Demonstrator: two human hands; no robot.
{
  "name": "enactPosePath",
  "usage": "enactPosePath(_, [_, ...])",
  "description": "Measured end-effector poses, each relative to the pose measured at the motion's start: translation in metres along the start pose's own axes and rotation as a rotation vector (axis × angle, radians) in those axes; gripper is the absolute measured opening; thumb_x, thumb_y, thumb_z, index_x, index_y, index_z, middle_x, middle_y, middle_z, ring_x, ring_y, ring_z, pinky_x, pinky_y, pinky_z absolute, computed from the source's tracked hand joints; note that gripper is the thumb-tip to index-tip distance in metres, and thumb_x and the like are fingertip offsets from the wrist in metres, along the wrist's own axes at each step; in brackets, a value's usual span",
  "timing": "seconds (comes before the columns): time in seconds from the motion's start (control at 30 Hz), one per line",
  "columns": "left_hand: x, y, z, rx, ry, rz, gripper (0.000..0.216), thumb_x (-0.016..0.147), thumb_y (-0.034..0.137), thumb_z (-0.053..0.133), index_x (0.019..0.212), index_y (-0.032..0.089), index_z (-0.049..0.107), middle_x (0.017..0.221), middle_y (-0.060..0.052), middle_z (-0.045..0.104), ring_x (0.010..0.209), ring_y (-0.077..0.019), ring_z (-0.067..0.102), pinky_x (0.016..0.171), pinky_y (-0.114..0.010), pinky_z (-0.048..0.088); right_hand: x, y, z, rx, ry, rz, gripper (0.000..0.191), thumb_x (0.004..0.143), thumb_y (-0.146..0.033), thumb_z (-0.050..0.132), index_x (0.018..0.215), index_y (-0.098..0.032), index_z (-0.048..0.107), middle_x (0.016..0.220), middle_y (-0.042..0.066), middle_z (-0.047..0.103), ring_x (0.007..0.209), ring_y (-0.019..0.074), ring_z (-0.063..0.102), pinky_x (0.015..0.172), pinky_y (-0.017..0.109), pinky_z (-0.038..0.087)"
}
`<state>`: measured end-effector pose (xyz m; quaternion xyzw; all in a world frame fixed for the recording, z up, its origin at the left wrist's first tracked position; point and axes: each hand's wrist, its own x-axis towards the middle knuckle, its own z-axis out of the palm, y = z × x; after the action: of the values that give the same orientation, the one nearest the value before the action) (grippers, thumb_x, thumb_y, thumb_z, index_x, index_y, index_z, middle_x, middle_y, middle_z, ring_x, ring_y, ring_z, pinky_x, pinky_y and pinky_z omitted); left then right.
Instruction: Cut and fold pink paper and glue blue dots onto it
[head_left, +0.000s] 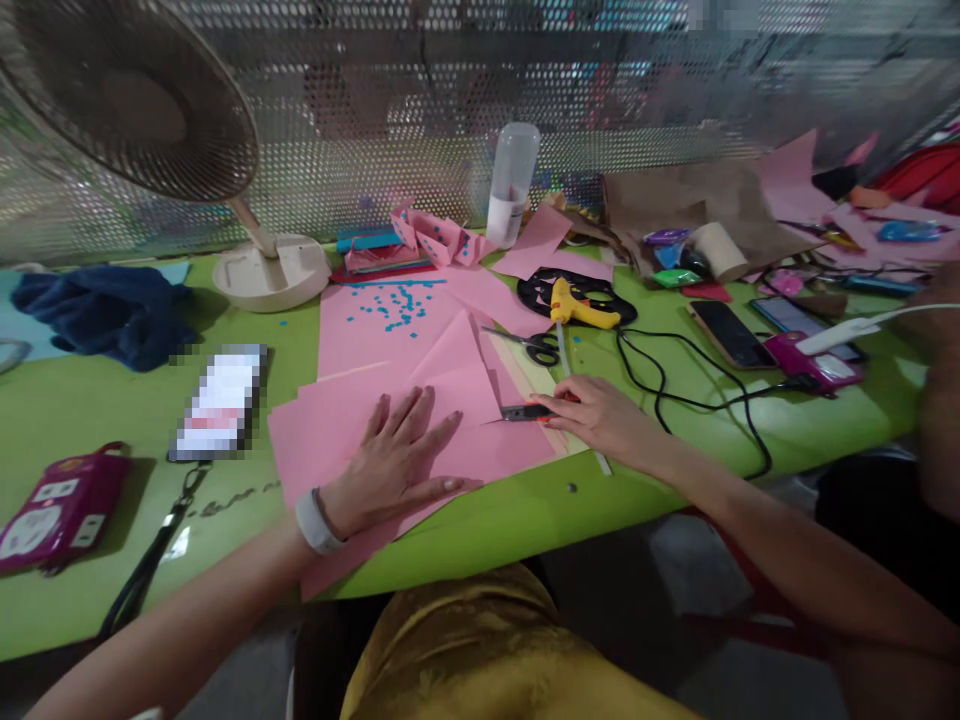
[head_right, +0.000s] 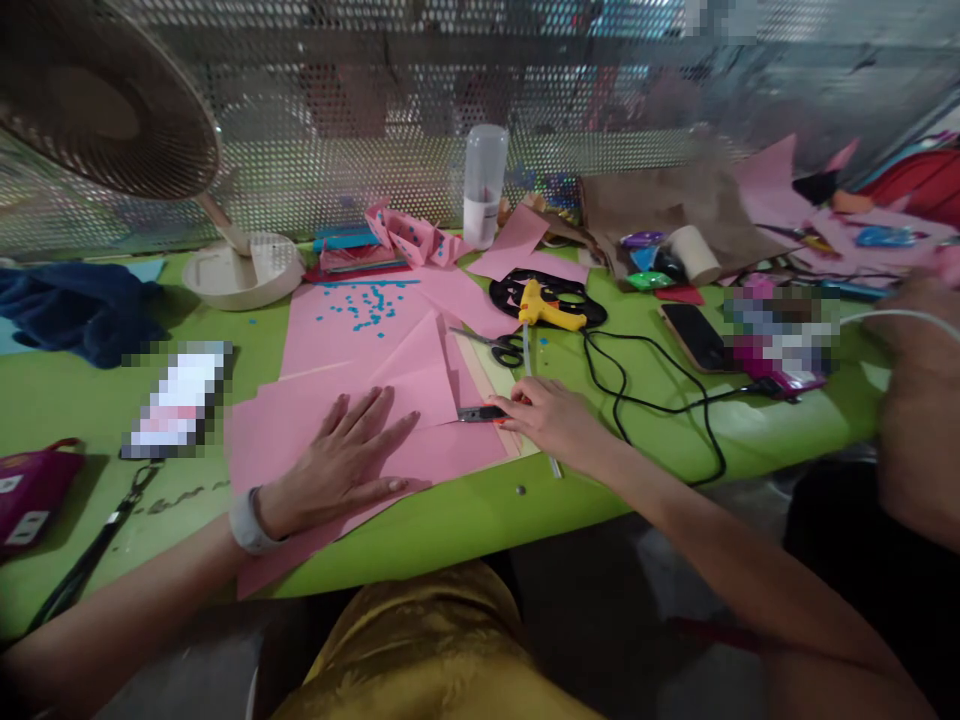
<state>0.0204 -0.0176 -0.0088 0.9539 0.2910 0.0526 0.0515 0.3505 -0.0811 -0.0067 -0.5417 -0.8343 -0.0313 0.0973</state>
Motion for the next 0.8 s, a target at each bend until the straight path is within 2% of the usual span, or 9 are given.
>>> enactPosePath(0.53, [-0.001,0.0,0.002,-0.019,0.017,-0.002,0.078,0.085,0.074,0.037,0.151,0.034,0.025,0.162,-0.008,0.012,0.147,-0.0353,0.013,0.117,-0.057,0.006,-0.005,-0.022,-0.005,-0.047,0.002,0.025,0.037,0.095,-0.038,0.051,0.127,-0.022,0.062,0.097,0.01,0.062,0.087,0.0206,0.058,0.074,0.032,0.047])
enactPosePath(0.8, [-0.002,-0.006,0.01,0.023,0.132,-0.077,0.078,0.088,0.07,0.037,0.153,0.038,0.01,0.162,-0.004,0.013,0.148,-0.0341,0.012,0.117,-0.057,-0.001,0.031,-0.034,-0.011,-0.093,0.029,-0.035,0.033,0.094,-0.032,0.053,0.123,-0.018,0.064,0.099,0.012,0.062,0.091,0.0233,0.057,0.08,0.037,0.049])
